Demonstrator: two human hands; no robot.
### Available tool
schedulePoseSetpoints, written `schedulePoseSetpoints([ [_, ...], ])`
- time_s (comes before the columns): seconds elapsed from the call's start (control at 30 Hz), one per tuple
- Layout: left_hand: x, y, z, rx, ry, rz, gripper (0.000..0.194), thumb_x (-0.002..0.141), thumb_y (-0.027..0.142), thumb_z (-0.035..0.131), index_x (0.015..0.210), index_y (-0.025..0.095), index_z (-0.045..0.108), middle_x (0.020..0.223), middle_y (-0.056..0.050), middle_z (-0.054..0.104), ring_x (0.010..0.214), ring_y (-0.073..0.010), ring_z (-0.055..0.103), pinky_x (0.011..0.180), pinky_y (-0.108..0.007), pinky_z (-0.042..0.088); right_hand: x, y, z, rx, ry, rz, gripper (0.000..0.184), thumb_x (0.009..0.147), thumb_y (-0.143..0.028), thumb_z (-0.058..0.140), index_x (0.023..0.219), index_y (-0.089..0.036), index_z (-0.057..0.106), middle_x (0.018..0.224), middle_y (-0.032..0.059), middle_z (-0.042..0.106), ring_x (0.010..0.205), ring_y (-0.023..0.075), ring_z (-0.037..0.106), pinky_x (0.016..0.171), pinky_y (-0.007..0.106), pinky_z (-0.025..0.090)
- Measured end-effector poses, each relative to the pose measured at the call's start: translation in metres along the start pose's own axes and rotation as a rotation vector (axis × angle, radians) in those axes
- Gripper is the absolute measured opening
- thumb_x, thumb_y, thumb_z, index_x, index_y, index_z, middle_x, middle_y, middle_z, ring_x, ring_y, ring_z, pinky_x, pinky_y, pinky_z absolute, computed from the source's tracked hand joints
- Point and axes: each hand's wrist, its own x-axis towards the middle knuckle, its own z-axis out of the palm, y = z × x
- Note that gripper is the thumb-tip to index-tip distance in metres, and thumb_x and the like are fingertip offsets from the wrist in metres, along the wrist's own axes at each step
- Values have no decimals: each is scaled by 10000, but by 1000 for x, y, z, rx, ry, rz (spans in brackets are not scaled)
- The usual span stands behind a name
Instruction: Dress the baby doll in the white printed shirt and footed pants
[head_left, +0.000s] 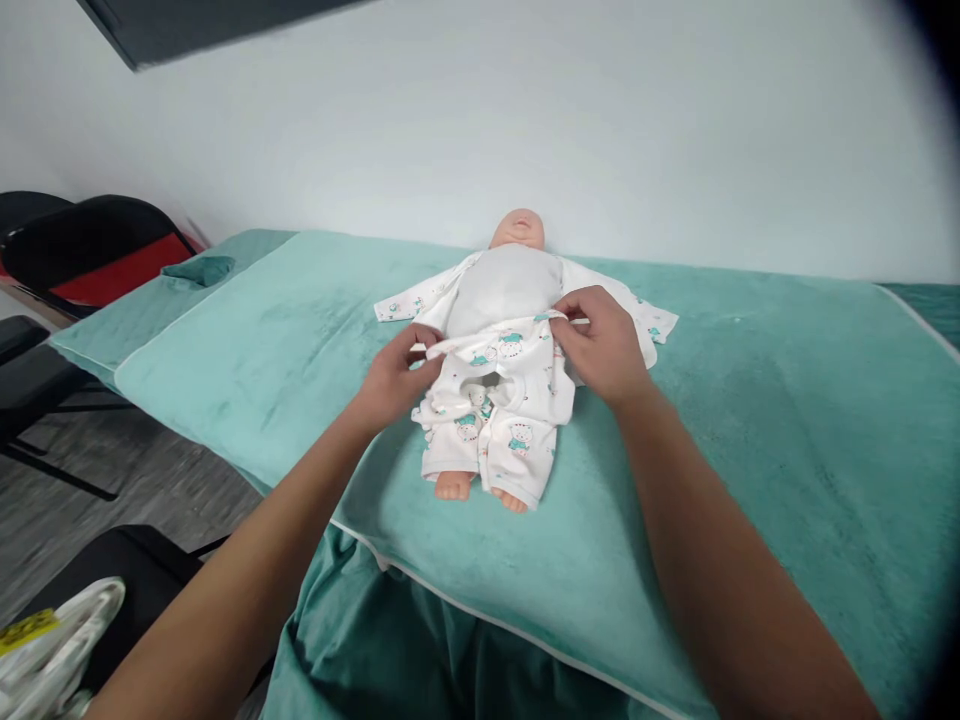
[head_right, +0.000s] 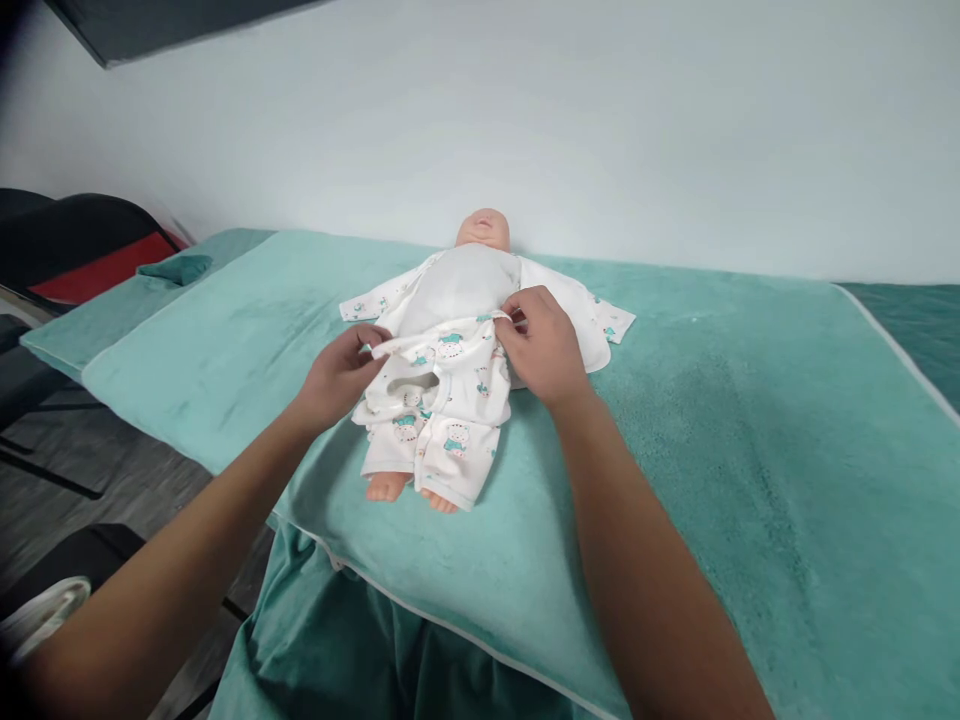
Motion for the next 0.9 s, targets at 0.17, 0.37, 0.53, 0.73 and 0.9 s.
schedulePoseSetpoints([
  [0.17, 47, -17, 22, 38, 342, 94, 197, 789, 167, 622, 806, 220, 433, 922, -7, 648, 868, -134, 572, 744, -252, 424, 2, 9, 5, 197, 54, 215, 68, 853, -293, 593, 825, -251, 548, 709, -25, 593, 667, 159, 566, 637, 307, 467],
  [0.37, 73, -40, 34, -181, 426, -69, 244, 723, 183, 679, 760, 219, 441, 690, 59, 505, 614, -90, 434, 575, -214, 344, 6, 30, 17, 516, -108, 521, 225, 812, -437, 689, 814, -245, 572, 619, -44, 550, 553, 128, 492, 517, 260, 402],
  [0.53, 58, -46, 22, -432, 272, -258, 248, 774, 371, 724, 751, 189, 556, 620, 54, 500, 536, -78, 428, 513, -205, 336, 6, 28, 9, 485, -211, 592, 438, 787, -578, 728, 652, -223, 509, 598, -38, 495, 545, 110, 440, 533, 269, 409],
  [0.73, 41, -53, -3, -414, -167, -302, 311, 638, 289, 838, 882, 167, 688, 811, -22, 716, 718, -172, 642, 652, -279, 518, 2, 14, -5, 456, -405, 646, 322, 690, -407, 835, 823, -222, 608, 734, -25, 638, 623, 124, 537, 583, 267, 433],
  [0.9, 40, -52, -10, -320, -289, -220, 463, 654, 304, 827, 1084, 173, 715, 984, -53, 757, 945, -270, 691, 786, -350, 565, -1, 12, -12, 506, -462, 612, 346, 659, -283, 836, 953, -215, 667, 987, 24, 721, 793, 170, 632, 691, 301, 488],
])
